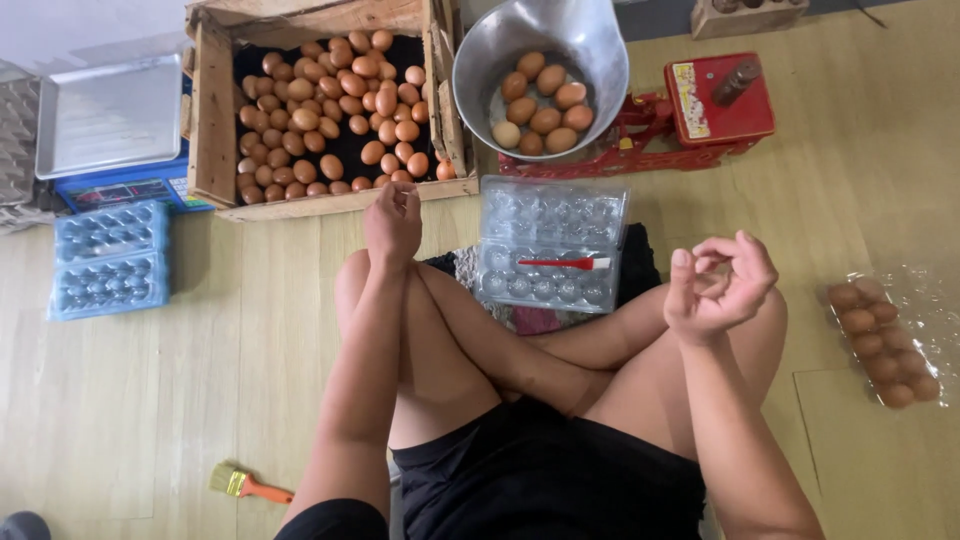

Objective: Sorting eggs from a wooden crate, weighing them on a scale, and packing them into plastic cartons.

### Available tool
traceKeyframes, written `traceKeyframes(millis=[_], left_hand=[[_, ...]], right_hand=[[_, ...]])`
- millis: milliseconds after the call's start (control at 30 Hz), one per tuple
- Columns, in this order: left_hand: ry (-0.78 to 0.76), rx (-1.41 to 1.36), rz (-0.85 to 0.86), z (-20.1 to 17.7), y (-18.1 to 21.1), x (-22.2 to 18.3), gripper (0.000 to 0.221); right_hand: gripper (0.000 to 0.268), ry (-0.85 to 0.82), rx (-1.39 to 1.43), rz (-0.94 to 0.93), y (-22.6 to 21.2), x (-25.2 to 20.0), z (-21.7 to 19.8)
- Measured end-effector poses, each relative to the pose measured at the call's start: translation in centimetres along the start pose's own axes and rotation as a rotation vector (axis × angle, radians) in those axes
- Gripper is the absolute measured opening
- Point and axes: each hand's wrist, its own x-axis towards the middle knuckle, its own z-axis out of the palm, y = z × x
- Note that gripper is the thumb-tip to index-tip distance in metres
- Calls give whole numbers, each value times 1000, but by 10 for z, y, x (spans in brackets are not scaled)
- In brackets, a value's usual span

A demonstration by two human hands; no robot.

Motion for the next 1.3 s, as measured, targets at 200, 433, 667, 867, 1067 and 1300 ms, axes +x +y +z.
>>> traceKeyframes(millis=[200, 433, 667, 867, 1067, 1300], left_hand=[[-99, 138, -14, 1, 11, 1, 12], [-125, 240, -22, 4, 19, -2, 15], [257, 129, 304, -17, 38, -34, 8], [503, 32, 137, -53, 69, -83, 14], [499, 10, -289, -90, 13, -153, 18], [366, -51, -790, -94, 3, -269, 38]], right_hand=[[37, 20, -141, 602, 37, -53, -15], [63, 18, 22, 726, 40, -39, -20], [55, 15, 18, 834, 41, -43, -24], [65, -5, 56, 891, 39, -38, -29], [57, -62, 60, 992, 49, -49, -33], [54, -120, 120, 1063, 34, -32, -32]])
